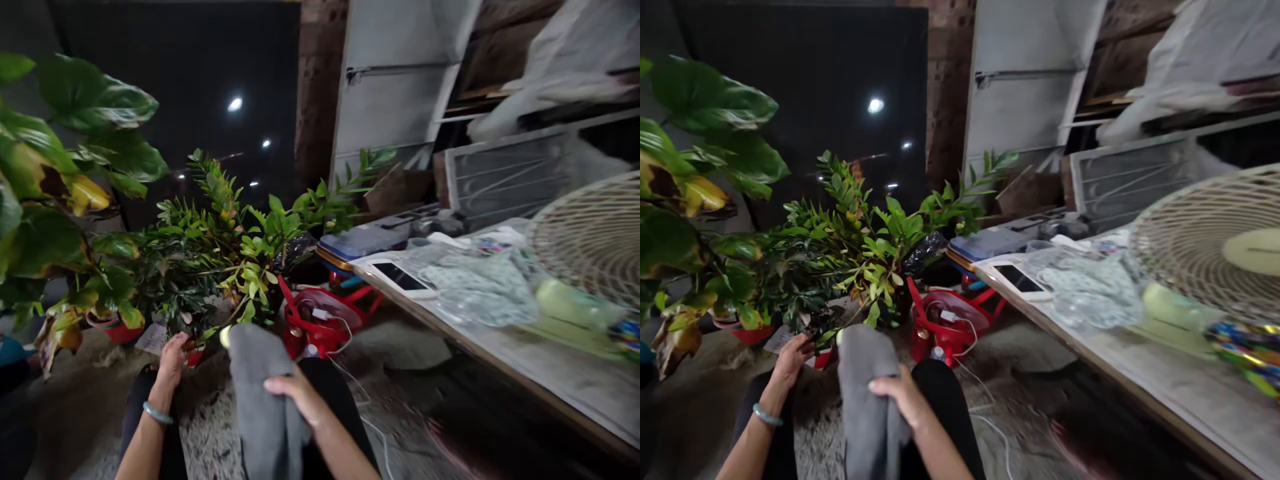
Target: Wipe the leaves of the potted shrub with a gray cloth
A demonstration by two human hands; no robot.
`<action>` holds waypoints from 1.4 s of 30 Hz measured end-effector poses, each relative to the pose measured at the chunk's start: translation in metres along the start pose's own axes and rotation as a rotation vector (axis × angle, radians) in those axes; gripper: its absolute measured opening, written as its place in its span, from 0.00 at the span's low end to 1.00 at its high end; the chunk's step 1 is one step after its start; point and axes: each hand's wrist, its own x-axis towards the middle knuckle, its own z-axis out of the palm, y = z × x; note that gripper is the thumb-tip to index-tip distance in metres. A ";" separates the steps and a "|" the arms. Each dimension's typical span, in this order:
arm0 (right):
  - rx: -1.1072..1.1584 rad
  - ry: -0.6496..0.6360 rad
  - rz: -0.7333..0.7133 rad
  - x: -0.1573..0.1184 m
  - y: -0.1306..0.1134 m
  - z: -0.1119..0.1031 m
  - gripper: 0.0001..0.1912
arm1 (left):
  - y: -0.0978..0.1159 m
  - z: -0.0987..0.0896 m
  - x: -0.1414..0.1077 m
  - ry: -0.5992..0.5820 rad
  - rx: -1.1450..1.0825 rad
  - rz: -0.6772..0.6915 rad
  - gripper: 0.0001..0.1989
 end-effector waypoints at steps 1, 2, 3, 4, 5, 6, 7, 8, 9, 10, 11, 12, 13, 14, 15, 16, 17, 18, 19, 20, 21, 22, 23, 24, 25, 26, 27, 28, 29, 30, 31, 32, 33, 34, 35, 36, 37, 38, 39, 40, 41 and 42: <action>0.090 0.048 -0.003 0.000 -0.011 -0.020 0.17 | -0.003 0.003 -0.002 -0.009 0.051 -0.004 0.20; 0.179 0.101 0.005 0.000 -0.020 -0.038 0.18 | -0.008 0.005 -0.003 -0.020 0.104 -0.001 0.21; 0.257 0.152 0.013 0.002 -0.028 -0.055 0.17 | -0.012 0.008 -0.005 -0.027 0.157 0.005 0.23; 0.320 0.199 0.011 0.005 -0.033 -0.070 0.16 | -0.017 0.011 -0.007 -0.031 0.209 0.012 0.24; 0.372 0.240 0.002 0.008 -0.037 -0.082 0.15 | -0.023 0.014 -0.008 -0.029 0.256 0.021 0.26; 0.414 0.273 -0.017 0.011 -0.041 -0.092 0.14 | -0.027 0.016 -0.010 -0.025 0.300 0.029 0.29; 0.447 0.298 -0.043 0.015 -0.045 -0.099 0.14 | -0.031 0.018 -0.011 -0.022 0.338 0.037 0.31; 0.473 0.315 -0.071 0.019 -0.051 -0.103 0.14 | -0.034 0.020 -0.013 -0.026 0.367 0.038 0.31; 0.500 0.324 -0.102 0.024 -0.059 -0.105 0.14 | -0.036 0.023 -0.015 -0.038 0.378 0.031 0.30; 0.530 0.325 -0.139 0.031 -0.070 -0.104 0.15 | -0.036 0.025 -0.017 -0.057 0.364 0.020 0.28; 0.565 0.319 -0.179 0.038 -0.083 -0.100 0.15 | -0.036 0.028 -0.020 -0.080 0.322 0.008 0.26; 0.601 0.307 -0.219 0.045 -0.098 -0.092 0.15 | -0.034 0.031 -0.023 -0.102 0.252 -0.001 0.24; 0.633 0.286 -0.253 0.053 -0.112 -0.082 0.15 | -0.031 0.035 -0.026 -0.117 0.162 -0.005 0.22; 0.655 0.257 -0.269 0.061 -0.124 -0.069 0.15 | -0.029 0.040 -0.029 -0.121 0.066 -0.004 0.22; 0.659 0.220 -0.258 0.067 -0.132 -0.055 0.14 | -0.026 0.045 -0.031 -0.114 -0.019 -0.001 0.21; 0.638 0.174 -0.222 0.071 -0.134 -0.039 0.13 | -0.024 0.050 -0.033 -0.100 -0.087 0.004 0.20; 0.590 0.127 -0.166 0.073 -0.130 -0.023 0.13 | -0.022 0.055 -0.035 -0.082 -0.138 0.017 0.18; 0.512 0.082 -0.095 0.071 -0.119 -0.009 0.12 | -0.021 0.059 -0.036 -0.065 -0.172 0.033 0.18; 0.406 0.046 -0.009 0.066 -0.104 0.002 0.12 | -0.019 0.062 -0.036 -0.055 -0.192 0.050 0.17; 0.287 -0.005 0.061 0.059 -0.085 0.008 0.13 | -0.017 0.063 -0.036 -0.050 -0.200 0.068 0.17; 0.176 -0.044 0.079 0.049 -0.065 0.010 0.13 | -0.015 0.063 -0.036 -0.047 -0.197 0.083 0.18; 0.076 -0.081 0.052 0.039 -0.046 0.006 0.14 | -0.012 0.063 -0.036 -0.044 -0.187 0.095 0.19; 0.021 -0.057 -0.002 0.029 -0.032 -0.002 0.16 | -0.010 0.062 -0.036 -0.042 -0.172 0.104 0.21; 0.013 -0.009 -0.039 0.021 -0.024 -0.013 0.18 | -0.008 0.061 -0.036 -0.037 -0.161 0.115 0.22; 0.036 0.041 -0.071 0.014 -0.024 -0.026 0.21 | -0.006 0.060 -0.037 -0.030 -0.155 0.129 0.23; 0.077 0.082 -0.085 0.011 -0.032 -0.039 0.23 | -0.004 0.059 -0.038 -0.024 -0.153 0.141 0.24; 0.142 0.113 -0.091 0.010 -0.046 -0.051 0.25 | -0.003 0.060 -0.039 -0.022 -0.153 0.149 0.24; 0.224 0.123 -0.107 0.013 -0.065 -0.059 0.25 | -0.002 0.061 -0.040 -0.024 -0.154 0.154 0.24; 0.320 0.188 -0.135 0.019 -0.087 -0.063 0.24 | -0.002 0.062 -0.042 -0.029 -0.151 0.155 0.24; 0.412 0.263 -0.192 0.028 -0.108 -0.063 0.23 | -0.002 0.064 -0.045 -0.036 -0.142 0.154 0.23; 0.477 0.296 -0.243 0.038 -0.126 -0.059 0.22 | -0.002 0.066 -0.047 -0.043 -0.131 0.153 0.23; 0.516 0.306 -0.263 0.048 -0.139 -0.051 0.22 | -0.001 0.068 -0.049 -0.047 -0.120 0.152 0.22; 0.521 0.294 -0.262 0.057 -0.145 -0.040 0.21 | -0.001 0.069 -0.052 -0.045 -0.111 0.150 0.22; 0.487 0.253 -0.237 0.064 -0.143 -0.027 0.21 | 0.000 0.069 -0.053 -0.036 -0.107 0.150 0.23; 0.412 0.184 -0.195 0.068 -0.133 -0.014 0.20 | 0.001 0.069 -0.055 -0.020 -0.106 0.150 0.24; 0.303 0.102 -0.147 0.068 -0.117 -0.003 0.20 | 0.003 0.068 -0.056 -0.001 -0.106 0.152 0.24; 0.174 0.014 -0.109 0.064 -0.096 0.005 0.20 | 0.004 0.067 -0.056 0.016 -0.102 0.157 0.24; 0.034 -0.081 -0.077 0.057 -0.074 0.008 0.21 | 0.005 0.066 -0.056 0.028 -0.092 0.164 0.24; -0.077 -0.120 -0.050 0.048 -0.052 0.007 0.23 | 0.006 0.064 -0.056 0.038 -0.079 0.172 0.24; -0.124 -0.073 -0.069 0.039 -0.034 0.001 0.26 | 0.007 0.063 -0.055 0.044 -0.063 0.178 0.24; -0.139 -0.014 -0.097 0.030 -0.023 -0.009 0.29 | 0.007 0.062 -0.054 0.046 -0.048 0.181 0.24; -0.135 0.016 -0.115 0.023 -0.019 -0.021 0.30 | 0.007 0.062 -0.054 0.045 -0.036 0.181 0.24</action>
